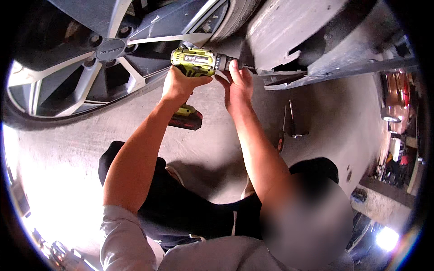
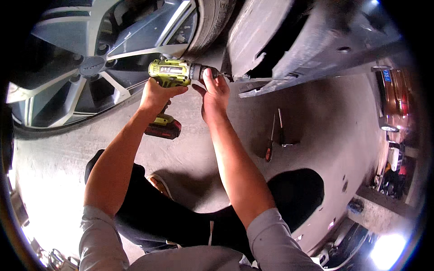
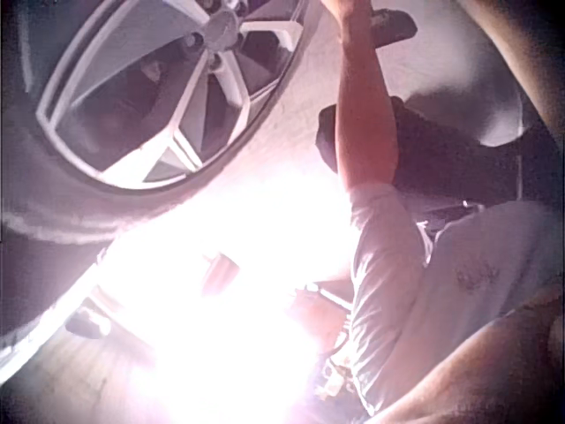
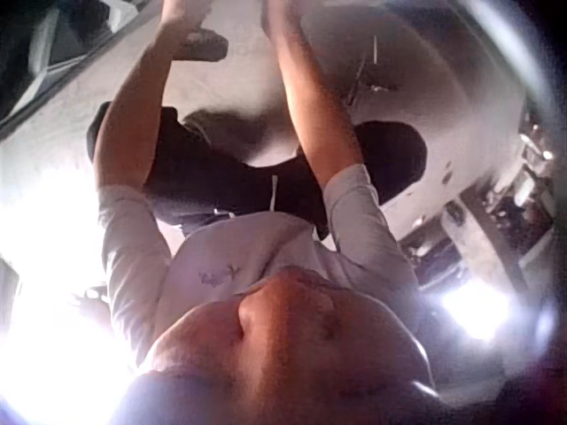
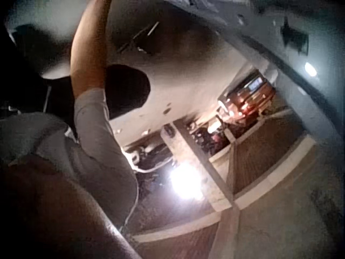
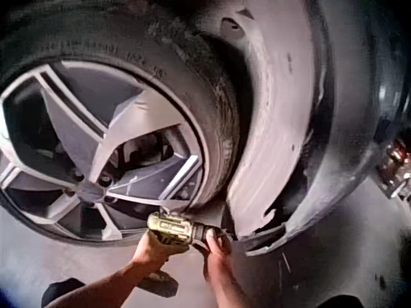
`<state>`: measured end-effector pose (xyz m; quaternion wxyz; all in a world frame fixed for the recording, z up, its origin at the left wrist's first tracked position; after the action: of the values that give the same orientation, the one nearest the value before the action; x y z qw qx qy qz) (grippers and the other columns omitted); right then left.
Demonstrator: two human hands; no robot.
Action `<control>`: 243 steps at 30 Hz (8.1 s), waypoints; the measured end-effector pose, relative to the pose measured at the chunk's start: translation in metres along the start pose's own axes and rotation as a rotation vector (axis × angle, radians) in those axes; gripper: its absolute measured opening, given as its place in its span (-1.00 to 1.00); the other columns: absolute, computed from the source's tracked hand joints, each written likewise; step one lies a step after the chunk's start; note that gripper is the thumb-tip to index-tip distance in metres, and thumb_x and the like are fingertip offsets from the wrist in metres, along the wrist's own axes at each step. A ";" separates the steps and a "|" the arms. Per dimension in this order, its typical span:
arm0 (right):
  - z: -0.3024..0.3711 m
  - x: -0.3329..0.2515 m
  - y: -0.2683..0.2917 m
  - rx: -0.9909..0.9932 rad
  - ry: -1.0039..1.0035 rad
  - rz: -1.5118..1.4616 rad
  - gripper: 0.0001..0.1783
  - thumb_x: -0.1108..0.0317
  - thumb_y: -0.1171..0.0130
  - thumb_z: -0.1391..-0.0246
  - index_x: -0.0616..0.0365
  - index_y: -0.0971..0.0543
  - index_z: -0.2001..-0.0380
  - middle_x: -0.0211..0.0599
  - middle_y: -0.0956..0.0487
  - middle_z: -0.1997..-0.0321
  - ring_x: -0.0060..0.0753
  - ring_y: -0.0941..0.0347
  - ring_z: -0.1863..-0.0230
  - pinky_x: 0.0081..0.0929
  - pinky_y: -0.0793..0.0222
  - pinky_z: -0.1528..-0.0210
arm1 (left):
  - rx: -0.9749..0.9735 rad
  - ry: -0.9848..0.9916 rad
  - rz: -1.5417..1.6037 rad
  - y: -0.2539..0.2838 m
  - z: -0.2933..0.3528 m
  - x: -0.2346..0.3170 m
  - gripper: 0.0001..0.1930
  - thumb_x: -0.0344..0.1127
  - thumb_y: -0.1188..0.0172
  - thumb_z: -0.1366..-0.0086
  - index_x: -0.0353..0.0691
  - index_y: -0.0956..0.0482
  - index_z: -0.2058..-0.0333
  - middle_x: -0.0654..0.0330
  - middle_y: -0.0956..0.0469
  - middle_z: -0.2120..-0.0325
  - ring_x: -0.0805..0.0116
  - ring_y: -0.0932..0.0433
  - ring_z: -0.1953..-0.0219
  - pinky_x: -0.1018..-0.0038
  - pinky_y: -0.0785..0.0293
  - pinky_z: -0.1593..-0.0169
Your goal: The person uses a power drill and a screwdriver to remove and re-attach a plastic fender liner and bumper trim on a car. They also operate a car key fob to unlock the vehicle and check the dashboard screen.
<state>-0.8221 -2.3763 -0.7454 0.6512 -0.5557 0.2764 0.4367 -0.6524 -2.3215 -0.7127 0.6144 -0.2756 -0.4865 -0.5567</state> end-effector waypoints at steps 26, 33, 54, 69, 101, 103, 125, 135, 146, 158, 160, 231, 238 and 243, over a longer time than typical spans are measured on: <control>-0.004 0.000 -0.001 -0.044 0.003 0.060 -0.60 0.03 -0.21 -0.29 0.10 -0.52 0.02 -0.23 -0.63 0.02 -0.22 -0.57 -0.02 -0.16 -0.50 -0.10 | -0.002 -0.130 0.089 -0.004 -0.021 -0.018 -0.38 -0.25 -0.64 0.13 -0.30 -0.59 0.06 0.15 -0.70 0.16 0.37 -0.66 0.16 0.45 -0.53 -0.01; -0.005 0.000 -0.002 -0.055 -0.035 0.021 -0.60 0.07 -0.26 -0.26 0.13 -0.51 0.04 -0.21 -0.62 0.05 -0.18 -0.58 0.03 -0.13 -0.54 -0.07 | 0.033 -0.141 0.088 -0.006 -0.024 -0.026 -0.39 -0.25 -0.65 0.13 -0.32 -0.59 0.09 0.14 -0.69 0.16 0.39 -0.64 0.14 0.45 -0.53 -0.01; 0.032 -0.027 0.004 0.178 0.151 0.610 -0.71 0.33 -0.31 -0.18 0.10 -0.48 0.08 -0.39 -0.59 0.11 -0.43 -0.57 0.21 -0.46 -0.48 0.20 | 0.191 -0.265 -0.162 -0.004 -0.012 -0.036 -0.03 0.08 -0.59 0.09 -0.42 -0.23 -0.09 -0.14 -0.63 0.12 -0.07 -0.64 0.07 0.23 -0.55 -0.02; 0.073 -0.044 -0.036 0.228 0.852 1.020 0.18 0.72 -0.41 0.20 0.30 0.15 -0.38 0.17 -0.10 -0.29 -0.14 -0.32 -0.06 -0.31 -0.45 0.15 | 0.124 -0.140 -0.258 0.002 -0.027 -0.034 0.07 0.19 -0.55 0.13 -0.54 -0.24 -0.12 -0.21 -0.61 0.09 -0.06 -0.63 0.01 0.24 -0.55 -0.05; 0.053 -0.088 -0.037 0.084 0.044 0.679 -0.40 0.70 -0.10 0.21 0.16 -0.37 -0.01 -0.26 -0.52 0.07 -0.27 -0.61 0.42 -0.45 -0.40 0.46 | 0.195 -0.025 -0.328 -0.005 -0.028 -0.035 -0.21 0.04 -0.62 0.12 -0.46 -0.53 0.06 -0.11 -0.69 0.19 0.14 -0.70 0.10 0.36 -0.57 -0.03; 0.053 -0.086 -0.039 0.090 0.070 0.665 -0.40 0.70 -0.08 0.22 0.17 -0.37 -0.01 -0.26 -0.51 0.09 -0.27 -0.61 0.45 -0.46 -0.40 0.50 | 0.144 0.012 -0.300 -0.007 -0.032 -0.037 -0.20 0.05 -0.61 0.13 -0.46 -0.52 0.06 -0.12 -0.68 0.19 0.15 -0.70 0.10 0.36 -0.57 -0.03; 0.052 -0.084 -0.030 0.094 0.069 0.685 -0.56 0.76 0.00 0.22 0.21 -0.32 0.19 -0.23 -0.45 0.20 -0.33 -0.50 0.62 -0.48 -0.35 0.64 | 0.105 0.205 -0.305 -0.010 -0.021 -0.028 -0.16 0.03 -0.48 0.06 -0.49 -0.32 -0.02 -0.14 -0.63 0.11 0.00 -0.65 0.03 0.28 -0.57 -0.09; 0.051 -0.085 -0.033 0.061 0.072 0.666 -0.52 0.75 0.01 0.23 0.21 -0.33 0.14 -0.23 -0.46 0.15 -0.32 -0.49 0.61 -0.47 -0.34 0.63 | 0.150 0.162 -0.340 -0.005 -0.023 -0.021 -0.15 0.04 -0.48 0.08 -0.51 -0.31 0.01 -0.20 -0.62 0.14 -0.06 -0.66 0.06 0.26 -0.58 -0.06; 0.051 -0.085 -0.030 0.051 0.072 0.677 -0.46 0.75 0.03 0.23 0.22 -0.34 0.06 -0.17 -0.49 0.03 -0.33 -0.49 0.61 -0.48 -0.33 0.63 | 0.126 0.175 -0.327 -0.008 -0.023 -0.025 -0.21 -0.01 -0.44 0.05 -0.49 -0.31 0.01 -0.20 -0.61 0.11 -0.07 -0.65 0.04 0.24 -0.55 -0.08; 0.053 -0.088 -0.031 0.012 0.069 0.702 -0.35 0.77 0.03 0.18 0.22 -0.31 -0.09 -0.15 -0.48 -0.09 -0.38 -0.56 0.53 -0.53 -0.41 0.56 | 0.129 0.132 -0.319 0.001 -0.017 -0.021 -0.22 -0.06 -0.43 0.03 -0.54 -0.30 0.01 -0.24 -0.62 0.15 -0.11 -0.64 0.04 0.23 -0.55 -0.08; 0.056 -0.091 -0.036 -0.001 0.094 0.705 -0.33 0.76 0.02 0.18 0.21 -0.30 -0.12 -0.15 -0.47 -0.13 -0.38 -0.59 0.50 -0.54 -0.43 0.53 | 0.142 0.111 -0.305 0.001 -0.013 -0.018 -0.23 -0.07 -0.44 0.03 -0.53 -0.30 0.01 -0.23 -0.62 0.14 -0.10 -0.64 0.04 0.23 -0.54 -0.08; 0.053 0.084 0.055 0.597 -0.222 -0.244 -0.69 0.18 0.03 -0.37 -0.04 -0.49 -0.09 -0.42 -0.57 -0.15 -0.34 -0.47 -0.17 -0.10 -0.31 -0.22 | 0.215 0.080 -0.211 0.050 0.011 -0.079 -0.43 -0.25 -0.58 0.08 -0.29 -0.55 0.08 0.20 -0.62 0.43 0.40 -0.52 0.54 0.38 -0.48 0.46; 0.117 0.065 0.257 0.506 -0.260 1.499 -0.70 0.16 -0.21 -0.21 0.03 -0.67 0.07 -0.13 -0.68 0.09 0.07 -0.60 0.07 -0.03 -0.52 0.05 | -0.130 0.157 -0.808 0.017 0.037 -0.074 -0.08 0.01 -0.59 0.20 -0.44 -0.37 -0.05 -0.18 -0.63 0.09 -0.10 -0.62 -0.01 0.17 -0.51 -0.08; 0.123 0.076 0.272 0.301 -0.328 1.589 -0.69 0.13 -0.28 -0.13 0.01 -0.69 0.12 -0.11 -0.67 0.05 0.06 -0.59 0.00 -0.06 -0.52 0.00 | -0.357 0.076 -0.892 -0.022 0.033 -0.111 0.04 0.05 -0.59 0.24 -0.53 -0.28 -0.10 -0.22 -0.64 0.13 -0.13 -0.64 0.02 0.13 -0.55 -0.06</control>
<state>-1.0402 -2.2377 -0.9123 0.2478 -0.0306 0.5441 0.8010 -0.6729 -2.2516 -0.8055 0.2763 -0.1208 -0.4311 -0.8504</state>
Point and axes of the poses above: each hand's wrist, its own z-axis away from the middle knuckle, its own y-axis out of the back of the hand, x = y × z, the point moved 4 cm from there along -z, towards the middle knuckle
